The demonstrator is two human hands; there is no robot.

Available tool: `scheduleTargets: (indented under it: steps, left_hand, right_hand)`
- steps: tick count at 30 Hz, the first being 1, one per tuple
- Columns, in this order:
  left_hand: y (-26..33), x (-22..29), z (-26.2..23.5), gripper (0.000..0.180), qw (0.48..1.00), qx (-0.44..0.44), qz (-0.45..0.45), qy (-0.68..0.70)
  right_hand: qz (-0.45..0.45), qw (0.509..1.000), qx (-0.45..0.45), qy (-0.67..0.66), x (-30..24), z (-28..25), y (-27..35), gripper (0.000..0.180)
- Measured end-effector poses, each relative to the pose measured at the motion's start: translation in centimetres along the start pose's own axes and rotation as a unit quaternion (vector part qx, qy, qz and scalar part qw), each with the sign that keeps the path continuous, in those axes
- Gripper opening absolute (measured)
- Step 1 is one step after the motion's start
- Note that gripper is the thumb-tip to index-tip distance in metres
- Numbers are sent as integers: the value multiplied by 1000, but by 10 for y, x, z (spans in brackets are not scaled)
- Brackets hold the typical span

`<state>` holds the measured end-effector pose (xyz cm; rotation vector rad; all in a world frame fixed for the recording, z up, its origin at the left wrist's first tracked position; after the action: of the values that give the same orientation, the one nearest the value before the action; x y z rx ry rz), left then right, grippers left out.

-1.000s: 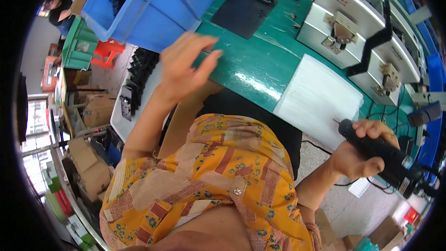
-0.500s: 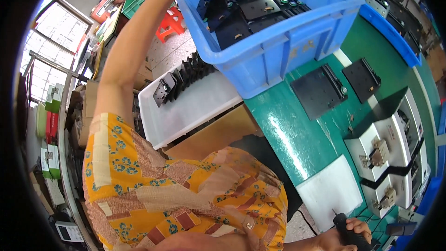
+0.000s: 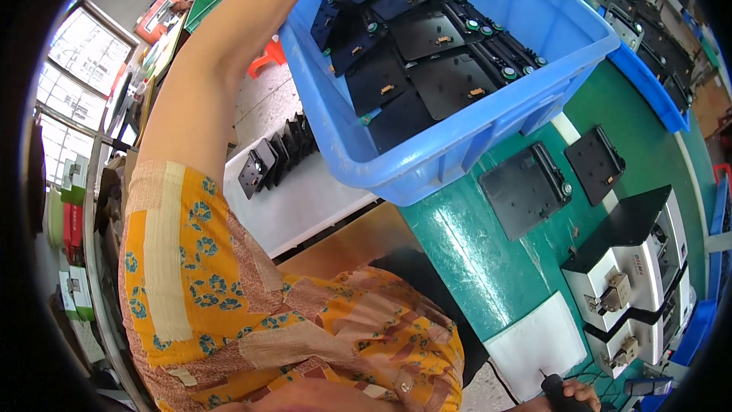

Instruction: The person assembles electronic components by fastening screws into a plastic housing with an electric screwdriver.

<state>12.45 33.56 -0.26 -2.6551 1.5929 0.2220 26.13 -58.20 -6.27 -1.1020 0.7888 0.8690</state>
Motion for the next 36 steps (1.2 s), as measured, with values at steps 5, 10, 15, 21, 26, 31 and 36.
scheduleTargets:
  steps: [5,10,15,21,26,31,36]
  left_hand:
    - [3,12,28,52,979,-42,-159,122]
    - [55,10,36,81,940,-27,-265,212]
    - [81,47,30,79,921,-112,-251,276]
    - [64,56,35,67,963,-59,-154,214]
    - [46,32,37,72,953,-68,-216,203]
    - [39,39,30,73,971,-58,-186,138]
    - [29,44,36,67,975,-55,-141,161]
  right_hand:
    - [141,980,-139,-15,25,-35,-13,33]
    - [142,985,-99,-15,31,-41,-16,26]
    - [142,985,-96,-30,30,-35,-13,30]
    - [109,992,-58,2,14,-17,-7,34]
    - [90,994,-47,36,10,-17,-7,36]
    - [118,986,-87,85,22,-36,-14,31]
    - [130,985,-94,67,23,-38,-14,27]
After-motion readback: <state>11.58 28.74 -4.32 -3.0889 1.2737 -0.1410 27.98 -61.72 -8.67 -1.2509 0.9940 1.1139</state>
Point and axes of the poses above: each hand's wrist, its own y-axis away from the middle knuckle, its own z-axis out of the palm, x = y × z, the point moved 10 cm from there along -y, towards the middle knuckle, and after that the axes turned 10 degrees about z, right-handed, at the moved point
